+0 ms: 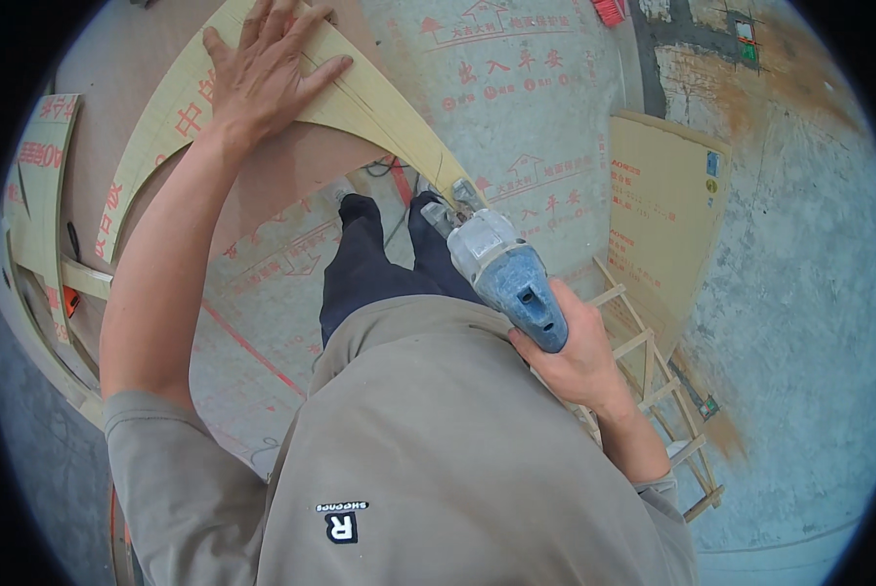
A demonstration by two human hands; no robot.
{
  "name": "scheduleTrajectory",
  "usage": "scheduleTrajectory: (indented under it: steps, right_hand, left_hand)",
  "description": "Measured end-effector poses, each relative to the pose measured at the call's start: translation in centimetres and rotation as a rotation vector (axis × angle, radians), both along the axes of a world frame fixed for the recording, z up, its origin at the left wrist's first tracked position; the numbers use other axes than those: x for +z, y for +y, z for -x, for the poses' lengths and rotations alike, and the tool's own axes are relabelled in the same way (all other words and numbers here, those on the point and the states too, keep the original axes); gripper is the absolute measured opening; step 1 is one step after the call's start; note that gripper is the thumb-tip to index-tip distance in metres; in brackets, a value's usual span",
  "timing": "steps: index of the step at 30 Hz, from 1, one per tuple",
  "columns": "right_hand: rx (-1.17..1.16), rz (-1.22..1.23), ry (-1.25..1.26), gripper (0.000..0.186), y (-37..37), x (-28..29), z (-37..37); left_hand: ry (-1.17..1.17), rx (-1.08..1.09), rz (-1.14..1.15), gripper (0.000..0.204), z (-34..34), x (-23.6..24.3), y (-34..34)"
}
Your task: Cutting curved shapes out of wood planks using a handheld power jigsaw.
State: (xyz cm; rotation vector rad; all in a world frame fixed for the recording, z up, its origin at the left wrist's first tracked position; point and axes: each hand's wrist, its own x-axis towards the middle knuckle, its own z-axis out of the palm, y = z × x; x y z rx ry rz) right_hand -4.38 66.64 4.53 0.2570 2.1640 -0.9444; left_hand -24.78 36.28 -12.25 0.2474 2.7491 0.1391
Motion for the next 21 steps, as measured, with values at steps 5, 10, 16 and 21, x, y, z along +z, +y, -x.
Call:
scheduleTrajectory:
  steps: [5, 10, 16, 21]
  right_hand:
    - [-0.043, -0.047, -0.025, 0.028, -0.6, 0.0, 0.1]
    - [-0.041, -0.036, -0.006, 0.025, -0.6, -0.1, 0.3]
    - [-0.02, -0.036, 0.017, 0.024, -0.6, -0.2, 0.7]
    - [-0.015, -0.038, 0.012, 0.024, -0.7, -0.2, 0.9]
  left_hand:
    - [-0.011, 0.025, -0.023, 0.077, 0.3, 0.8, 0.4]
    - [0.119, -0.024, -0.053, 0.08, -0.1, -0.5, -0.3]
    - [-0.035, 0.025, 0.008, 0.081, 0.6, 0.8, 0.5]
    - [-0.022, 0.016, 0.007, 0.079, 0.6, 0.7, 0.4]
